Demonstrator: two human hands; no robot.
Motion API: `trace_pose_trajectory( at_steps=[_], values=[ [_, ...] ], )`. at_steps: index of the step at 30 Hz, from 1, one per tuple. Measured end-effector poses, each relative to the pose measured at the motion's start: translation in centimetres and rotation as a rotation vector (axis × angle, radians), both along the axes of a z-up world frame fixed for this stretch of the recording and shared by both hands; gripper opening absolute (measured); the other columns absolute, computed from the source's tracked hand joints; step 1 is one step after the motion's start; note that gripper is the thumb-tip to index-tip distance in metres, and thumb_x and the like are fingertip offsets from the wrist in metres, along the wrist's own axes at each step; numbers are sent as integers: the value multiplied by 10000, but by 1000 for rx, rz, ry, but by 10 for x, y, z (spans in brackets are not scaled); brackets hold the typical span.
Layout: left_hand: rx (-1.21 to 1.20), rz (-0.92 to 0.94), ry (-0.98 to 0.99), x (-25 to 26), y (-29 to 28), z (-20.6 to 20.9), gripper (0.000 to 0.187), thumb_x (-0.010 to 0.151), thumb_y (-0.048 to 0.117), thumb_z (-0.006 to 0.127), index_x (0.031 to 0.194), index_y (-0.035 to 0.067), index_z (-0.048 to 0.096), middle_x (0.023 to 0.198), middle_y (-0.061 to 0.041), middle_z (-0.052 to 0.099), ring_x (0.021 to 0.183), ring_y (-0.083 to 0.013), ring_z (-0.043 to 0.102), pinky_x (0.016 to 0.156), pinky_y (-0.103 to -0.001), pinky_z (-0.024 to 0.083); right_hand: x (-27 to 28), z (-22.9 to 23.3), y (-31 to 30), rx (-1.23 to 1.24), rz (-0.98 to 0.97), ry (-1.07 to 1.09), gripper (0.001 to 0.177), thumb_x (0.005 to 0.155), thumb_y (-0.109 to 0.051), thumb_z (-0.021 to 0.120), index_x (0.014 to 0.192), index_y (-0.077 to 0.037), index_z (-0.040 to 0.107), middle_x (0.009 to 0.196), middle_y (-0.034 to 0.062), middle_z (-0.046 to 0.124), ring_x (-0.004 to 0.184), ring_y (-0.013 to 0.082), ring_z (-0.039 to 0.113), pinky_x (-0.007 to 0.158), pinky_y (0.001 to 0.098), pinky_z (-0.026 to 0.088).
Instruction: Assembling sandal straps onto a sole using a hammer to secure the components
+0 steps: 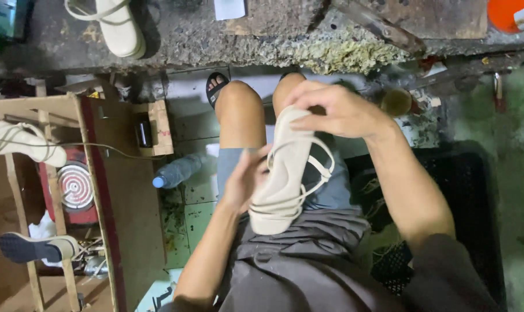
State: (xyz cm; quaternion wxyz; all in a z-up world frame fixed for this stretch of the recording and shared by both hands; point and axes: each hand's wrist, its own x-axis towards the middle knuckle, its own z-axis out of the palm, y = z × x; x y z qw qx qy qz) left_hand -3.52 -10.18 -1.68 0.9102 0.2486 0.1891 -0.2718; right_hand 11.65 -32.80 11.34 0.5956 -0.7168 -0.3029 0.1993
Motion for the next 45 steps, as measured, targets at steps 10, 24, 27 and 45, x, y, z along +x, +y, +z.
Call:
trace_pose_trajectory(
  at_steps=[10,24,27,45],
  values=[
    [28,94,-99,62,-3,6,589,1032,501,439,1412,64,545,1249,-252,655,1097,-356,693,924,-527,578,-84,12,48,-42,-350,-191,417,922,-130,710,1310,-6,624,1129,208,695,1057,383,697,909,473,556],
    [449,274,-379,55,4,22,344,990,303,465,932,20,651,745,-177,647,672,-221,621,676,-316,514,-161,-17,109,-383,-732,-818,426,998,-182,597,1322,95,593,1375,334,551,1245,452,589,1053,489,453],
    [490,264,-474,51,7,28,323,1007,253,438,906,0,612,789,-194,619,704,-238,580,699,-315,477,-160,-10,114,-364,-724,-793,557,880,-252,794,1273,102,620,1339,355,562,1176,445,626,1040,496,465],
    [812,358,-873,57,29,20,377,961,229,381,829,-20,632,729,-176,661,579,-211,570,539,-323,436,-162,-34,91,-55,-731,-1160,365,727,1,867,971,174,658,1070,347,635,944,623,638,824,640,604]
  ],
)
